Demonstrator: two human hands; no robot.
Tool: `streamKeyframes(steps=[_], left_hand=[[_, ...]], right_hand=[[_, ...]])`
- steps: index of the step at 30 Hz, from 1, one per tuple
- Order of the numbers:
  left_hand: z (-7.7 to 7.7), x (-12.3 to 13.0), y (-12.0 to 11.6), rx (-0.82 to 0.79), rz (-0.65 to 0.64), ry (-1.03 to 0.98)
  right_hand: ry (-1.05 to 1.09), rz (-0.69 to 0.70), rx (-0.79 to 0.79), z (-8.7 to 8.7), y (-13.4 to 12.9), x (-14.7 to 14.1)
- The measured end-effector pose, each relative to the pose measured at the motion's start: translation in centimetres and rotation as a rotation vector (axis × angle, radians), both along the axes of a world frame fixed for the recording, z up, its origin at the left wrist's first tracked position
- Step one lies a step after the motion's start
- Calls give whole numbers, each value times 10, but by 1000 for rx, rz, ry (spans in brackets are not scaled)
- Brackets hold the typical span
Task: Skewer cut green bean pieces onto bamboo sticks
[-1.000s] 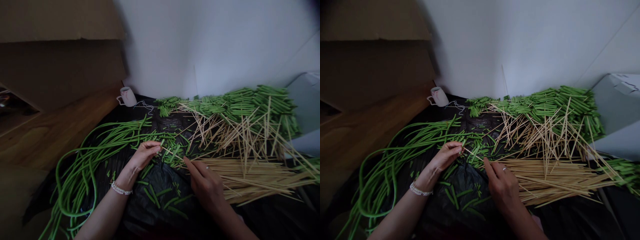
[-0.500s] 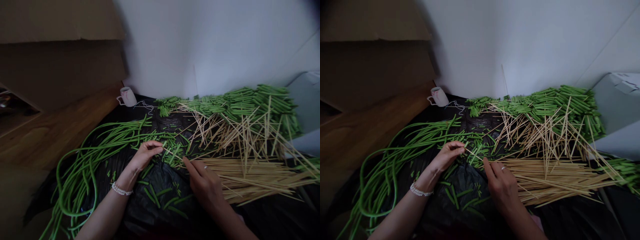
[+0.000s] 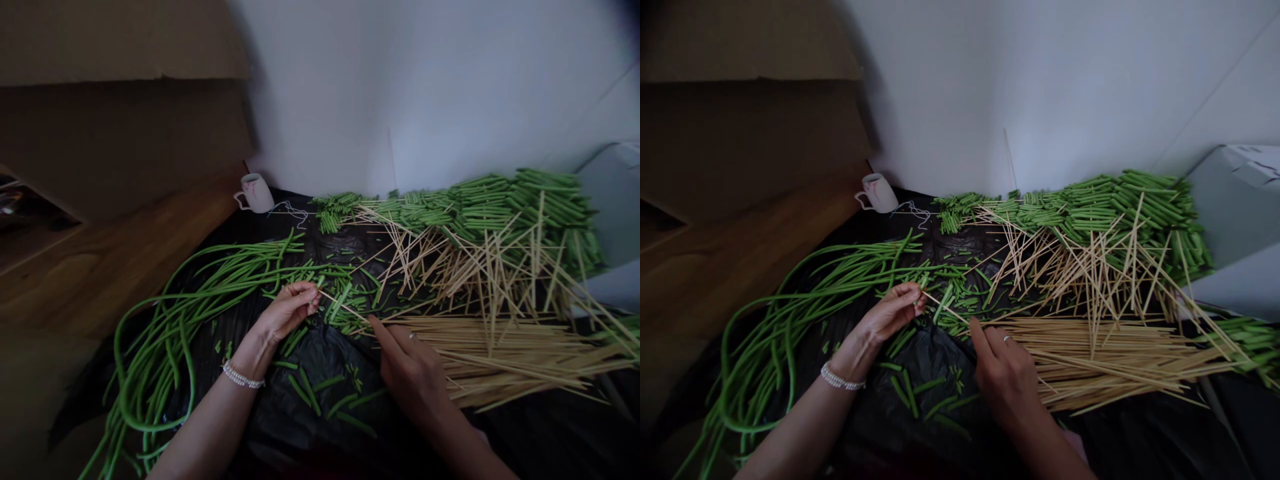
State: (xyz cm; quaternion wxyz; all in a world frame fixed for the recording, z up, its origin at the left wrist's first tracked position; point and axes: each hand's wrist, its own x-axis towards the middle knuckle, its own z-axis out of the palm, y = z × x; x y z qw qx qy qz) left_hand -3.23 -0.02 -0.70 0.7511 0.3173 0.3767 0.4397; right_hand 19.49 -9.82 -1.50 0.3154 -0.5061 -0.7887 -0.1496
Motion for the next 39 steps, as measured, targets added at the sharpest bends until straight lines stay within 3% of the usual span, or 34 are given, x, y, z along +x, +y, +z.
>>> streamKeyframes(steps=[8, 14, 19, 21, 24, 29, 35, 39], left_hand=[[-2, 4, -1, 60, 62, 142], [-1, 14, -8, 137, -53, 212], [3, 18, -11, 216, -35, 217], [4, 19, -13, 265, -106, 237], [5, 21, -15, 309, -216, 328], [5, 25, -18, 364, -279, 475], [3, 27, -22, 576, -244, 782], [1, 28, -24, 609, -243, 898]], right_hand=[[35, 31, -56, -2, -3, -3], [19, 53, -46, -1, -2, -5], [23, 40, -29, -1, -1, -5], [26, 38, -32, -2, 0, -4], [18, 28, -36, -3, 0, -5], [-14, 2, -20, -4, 0, -6], [-25, 2, -50, -5, 1, -4], [-29, -4, -49, -6, 1, -5]])
